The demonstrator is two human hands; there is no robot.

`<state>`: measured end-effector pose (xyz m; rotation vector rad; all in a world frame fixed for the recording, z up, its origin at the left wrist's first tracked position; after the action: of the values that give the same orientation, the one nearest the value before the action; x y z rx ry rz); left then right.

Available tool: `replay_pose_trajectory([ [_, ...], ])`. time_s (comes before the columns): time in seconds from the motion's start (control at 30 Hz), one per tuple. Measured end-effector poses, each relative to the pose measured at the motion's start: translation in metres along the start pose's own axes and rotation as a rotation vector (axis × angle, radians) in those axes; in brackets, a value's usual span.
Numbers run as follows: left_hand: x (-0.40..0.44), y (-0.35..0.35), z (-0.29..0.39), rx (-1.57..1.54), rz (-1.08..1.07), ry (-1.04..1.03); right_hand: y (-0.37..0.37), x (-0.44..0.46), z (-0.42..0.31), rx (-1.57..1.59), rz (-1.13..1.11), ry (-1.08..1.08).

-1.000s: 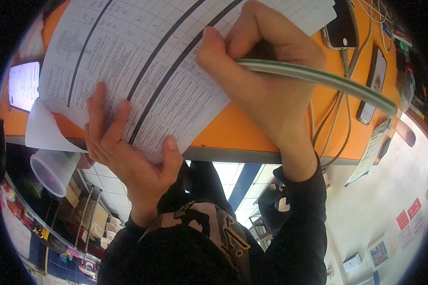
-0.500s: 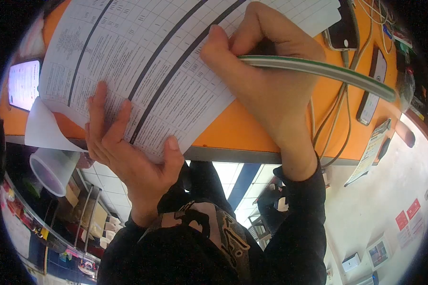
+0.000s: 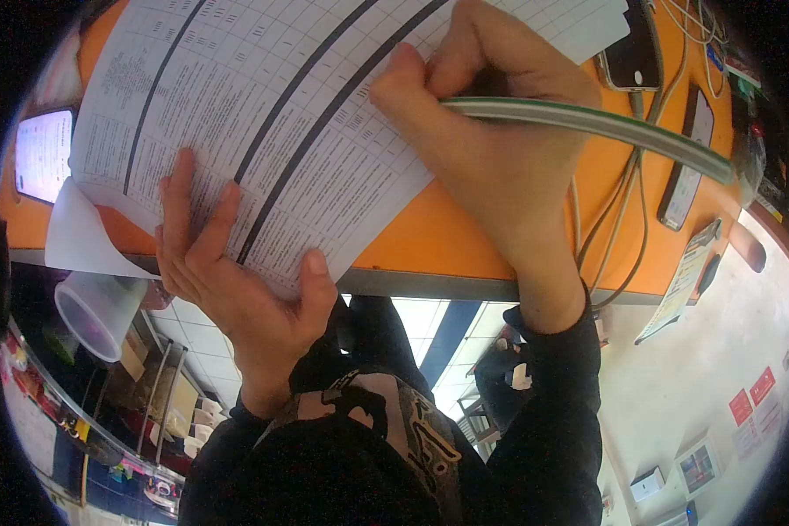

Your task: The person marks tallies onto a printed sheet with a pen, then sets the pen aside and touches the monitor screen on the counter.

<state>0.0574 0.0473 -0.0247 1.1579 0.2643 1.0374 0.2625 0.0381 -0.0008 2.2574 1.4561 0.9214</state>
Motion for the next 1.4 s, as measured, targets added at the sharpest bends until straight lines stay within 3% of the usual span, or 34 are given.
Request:
replay_pose_trajectory([
  [0.57, 0.0, 0.001, 0.001, -0.007, 0.007, 0.01, 0.0, 0.0, -0.006, -0.1, -0.008, 0.045],
  [0.83, 0.001, 0.001, 0.001, -0.008, -0.006, 0.023, -0.002, 0.001, 0.001, 0.098, 0.042, -0.019],
  [1.17, 0.002, 0.002, 0.001, -0.004, -0.03, 0.037, -0.002, 0.003, -0.006, -0.05, 0.033, 0.109],
  [1.4, 0.001, 0.0, 0.0, -0.022, -0.001, 0.022, -0.001, 0.001, 0.002, 0.083, 0.047, -0.048],
])
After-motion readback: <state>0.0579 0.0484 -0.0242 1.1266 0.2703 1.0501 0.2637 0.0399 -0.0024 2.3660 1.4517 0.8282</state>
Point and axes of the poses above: each hand's wrist, its own x-axis towards the middle knuckle, its own y-axis out of the back of the hand, z = x × y, the point moved 7 cm from there along x, towards the middle knuckle
